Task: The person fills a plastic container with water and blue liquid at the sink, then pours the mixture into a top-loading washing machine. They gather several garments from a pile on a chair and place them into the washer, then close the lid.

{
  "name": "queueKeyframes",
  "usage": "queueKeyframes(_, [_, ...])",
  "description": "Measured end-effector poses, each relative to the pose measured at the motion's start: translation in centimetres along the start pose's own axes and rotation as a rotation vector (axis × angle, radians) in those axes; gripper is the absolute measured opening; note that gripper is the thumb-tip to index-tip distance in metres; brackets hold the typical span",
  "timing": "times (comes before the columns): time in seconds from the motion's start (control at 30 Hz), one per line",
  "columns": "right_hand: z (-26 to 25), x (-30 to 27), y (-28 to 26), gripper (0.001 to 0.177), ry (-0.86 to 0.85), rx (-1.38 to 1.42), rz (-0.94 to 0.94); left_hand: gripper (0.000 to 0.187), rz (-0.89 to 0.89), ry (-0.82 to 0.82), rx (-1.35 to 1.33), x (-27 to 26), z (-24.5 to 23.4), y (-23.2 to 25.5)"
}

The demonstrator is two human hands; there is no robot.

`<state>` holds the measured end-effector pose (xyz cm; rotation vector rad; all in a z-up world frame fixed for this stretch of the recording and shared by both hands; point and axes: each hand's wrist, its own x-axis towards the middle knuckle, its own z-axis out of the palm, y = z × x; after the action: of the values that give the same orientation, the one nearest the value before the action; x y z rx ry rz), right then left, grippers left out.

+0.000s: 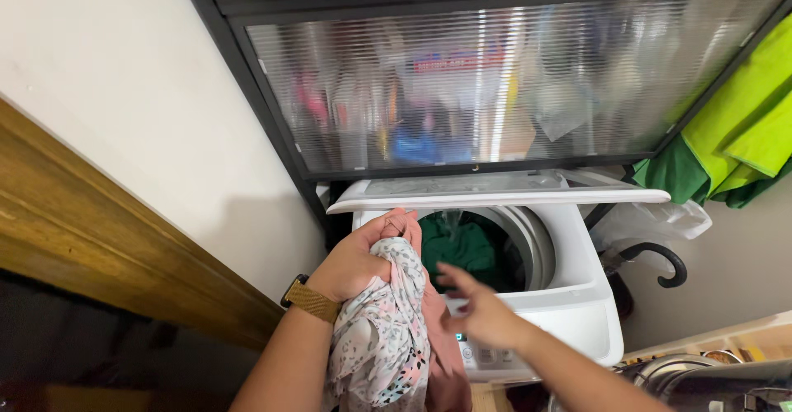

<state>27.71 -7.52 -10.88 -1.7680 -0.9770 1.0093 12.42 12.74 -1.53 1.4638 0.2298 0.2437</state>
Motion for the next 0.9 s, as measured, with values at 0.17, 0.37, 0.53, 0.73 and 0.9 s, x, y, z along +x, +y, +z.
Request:
queueKeyframes(0.17, [4.8, 0.1, 2.2, 0.089, -0.281, 0.644, 0.158, 0.084, -0.007, 0.030, -0.060, 0.2, -0.5, -1.1])
queueKeyframes(0.37, [2.9, -1.7, 5.3, 0.044, -0.216, 0.946, 0.190, 0.068, -0.053, 0.054, -0.177, 1.0, -1.3, -2.6])
queueKeyframes(0.53, [-2.9, -3.5, 8.2, 0.046, -0.067, 1.091, 0.049, 0.065, -0.035, 0.097, -0.192, 1.0, -0.9, -2.3])
queueKeyframes(0.73, [-12.0, -7.2, 11.5, 0.051, 0.212, 1.214, -0.100, 0.042, -0.001, 0.164, -0.331, 0.9, -0.6, -0.2])
queueKeyframes(0.9, [-17.9, -11.7, 12.2, 0.052, 0.324, 1.134, -0.258, 0.046, 0.001, 0.173, -0.260, 0.7, -0.4, 0.3])
